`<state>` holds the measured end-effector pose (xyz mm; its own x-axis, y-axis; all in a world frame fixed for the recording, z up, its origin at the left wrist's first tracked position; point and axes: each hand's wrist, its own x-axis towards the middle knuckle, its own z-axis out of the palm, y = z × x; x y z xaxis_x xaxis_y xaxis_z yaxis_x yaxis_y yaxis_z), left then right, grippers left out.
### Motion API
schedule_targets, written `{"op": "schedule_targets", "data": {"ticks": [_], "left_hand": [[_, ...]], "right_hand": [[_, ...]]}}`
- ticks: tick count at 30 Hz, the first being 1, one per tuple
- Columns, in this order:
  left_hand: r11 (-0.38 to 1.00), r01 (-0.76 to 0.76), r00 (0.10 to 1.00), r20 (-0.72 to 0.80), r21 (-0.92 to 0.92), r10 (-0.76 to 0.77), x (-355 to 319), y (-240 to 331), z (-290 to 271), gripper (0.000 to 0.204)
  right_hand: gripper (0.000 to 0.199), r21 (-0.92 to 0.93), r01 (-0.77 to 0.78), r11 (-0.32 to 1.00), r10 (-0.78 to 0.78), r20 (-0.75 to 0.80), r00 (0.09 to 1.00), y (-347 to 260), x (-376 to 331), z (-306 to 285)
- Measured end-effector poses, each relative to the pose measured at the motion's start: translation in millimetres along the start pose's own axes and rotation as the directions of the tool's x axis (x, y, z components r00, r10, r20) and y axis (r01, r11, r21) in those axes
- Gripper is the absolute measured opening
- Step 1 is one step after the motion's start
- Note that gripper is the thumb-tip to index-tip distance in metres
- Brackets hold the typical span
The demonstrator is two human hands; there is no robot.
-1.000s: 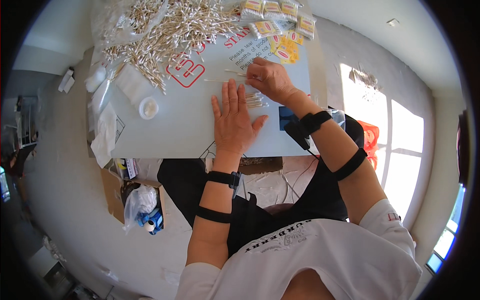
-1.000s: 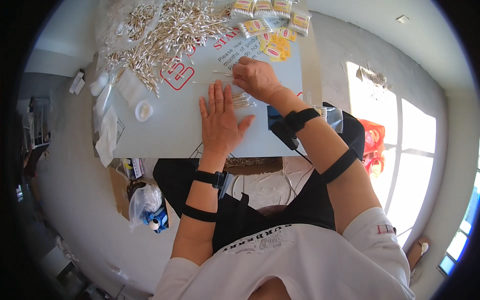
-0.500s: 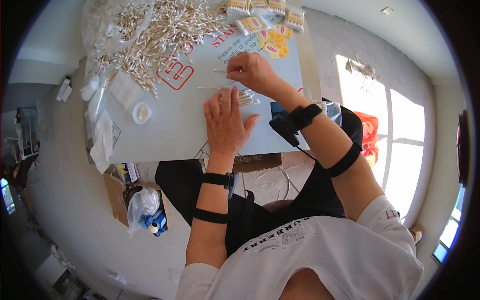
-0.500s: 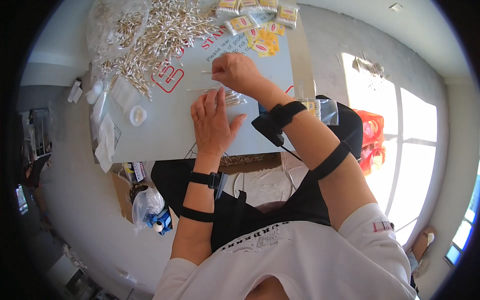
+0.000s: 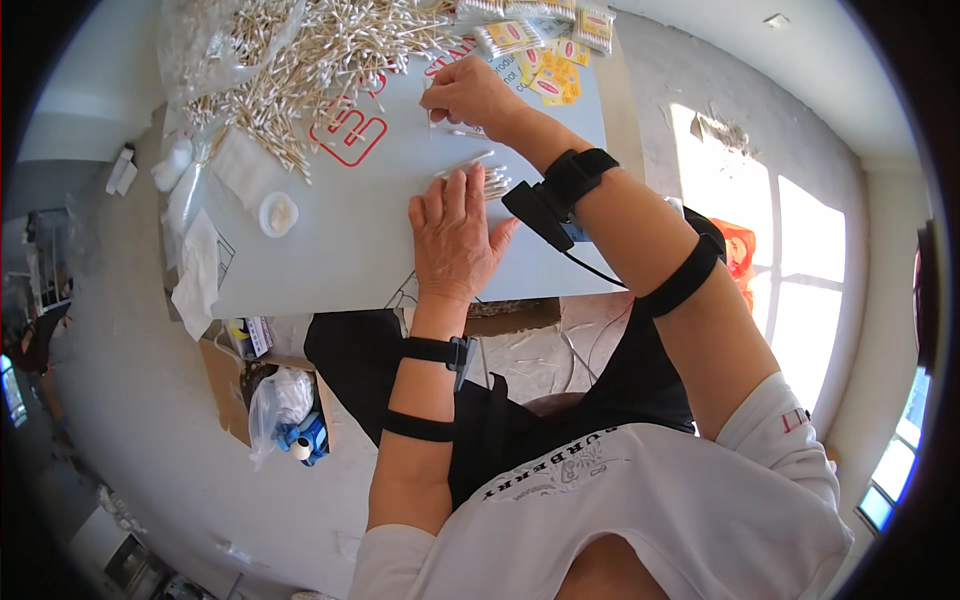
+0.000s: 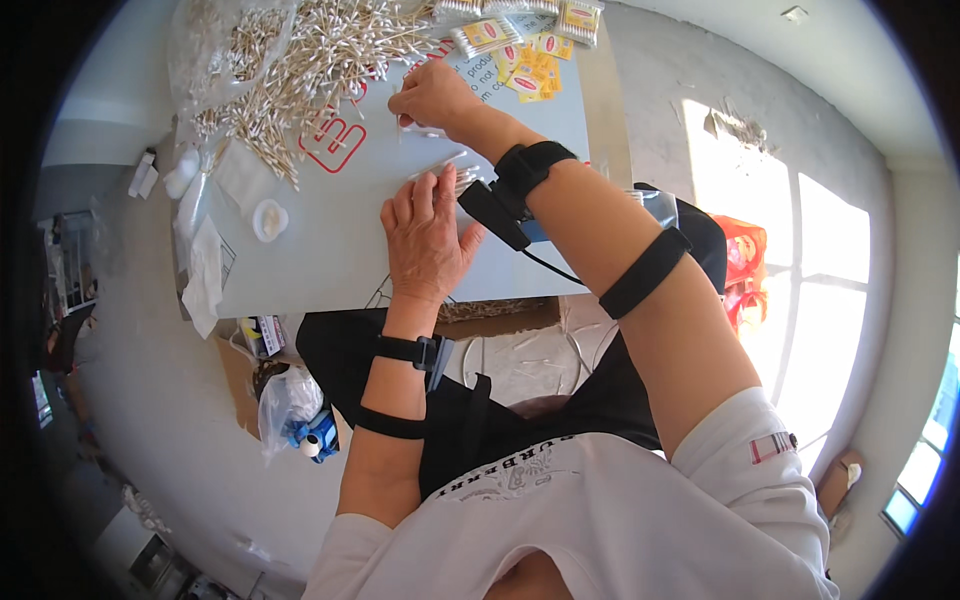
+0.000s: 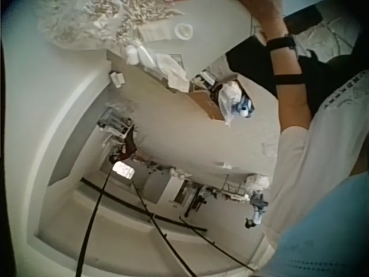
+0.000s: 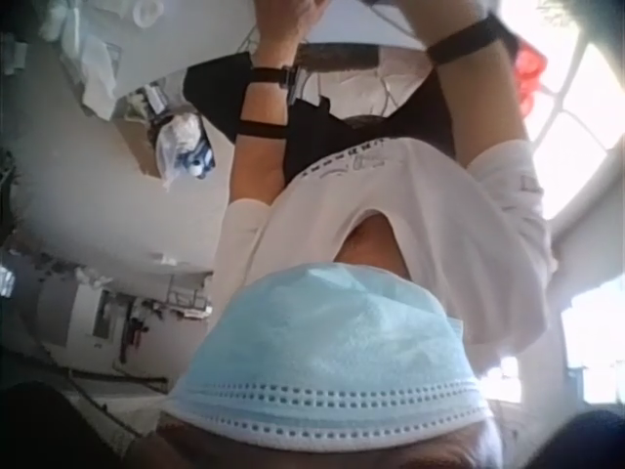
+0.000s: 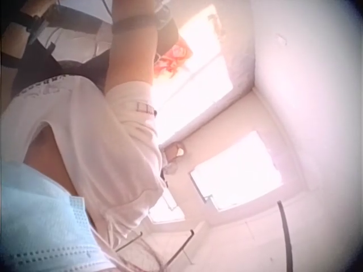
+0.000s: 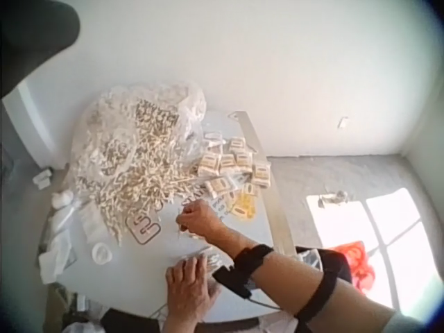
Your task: Counting and packaging cotton swabs into small plastic bags and applying adhesive labels.
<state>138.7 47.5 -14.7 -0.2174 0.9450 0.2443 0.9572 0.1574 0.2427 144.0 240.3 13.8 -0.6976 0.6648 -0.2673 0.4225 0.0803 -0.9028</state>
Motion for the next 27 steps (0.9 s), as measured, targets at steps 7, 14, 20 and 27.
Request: {"op": "schedule_targets", "data": {"ticks": [7, 14, 20, 27], "left_hand": [[1.0, -0.02, 0.999, -0.038, 0.011, 0.02, 0, 0, 3, 0.079], [1.0, 0.013, 0.998, -0.062, 0.003, -0.013, 0, 2, 5, 0.08], [0.999, 0.024, 0.989, 0.143, -0.026, -0.02, 3, 8, 4, 0.084], [0.981, 0.021, 0.999, 0.033, -0.193, -0.015, -3, 24, 7, 0.072]], "right_hand": [[0.014, -0.045, 0.033, 0.998, -0.039, -0.128, 0.991, 17, -7, -12], [0.011, -0.504, 0.307, 0.807, -0.366, -0.02, 0.93, 47, -68, -9], [0.02, 0.152, 0.333, 0.931, -0.254, -0.384, 0.888, 68, -111, -3], [0.028, 0.207, 0.416, 0.886, -0.217, -0.608, 0.764, 82, -156, 12]]}}
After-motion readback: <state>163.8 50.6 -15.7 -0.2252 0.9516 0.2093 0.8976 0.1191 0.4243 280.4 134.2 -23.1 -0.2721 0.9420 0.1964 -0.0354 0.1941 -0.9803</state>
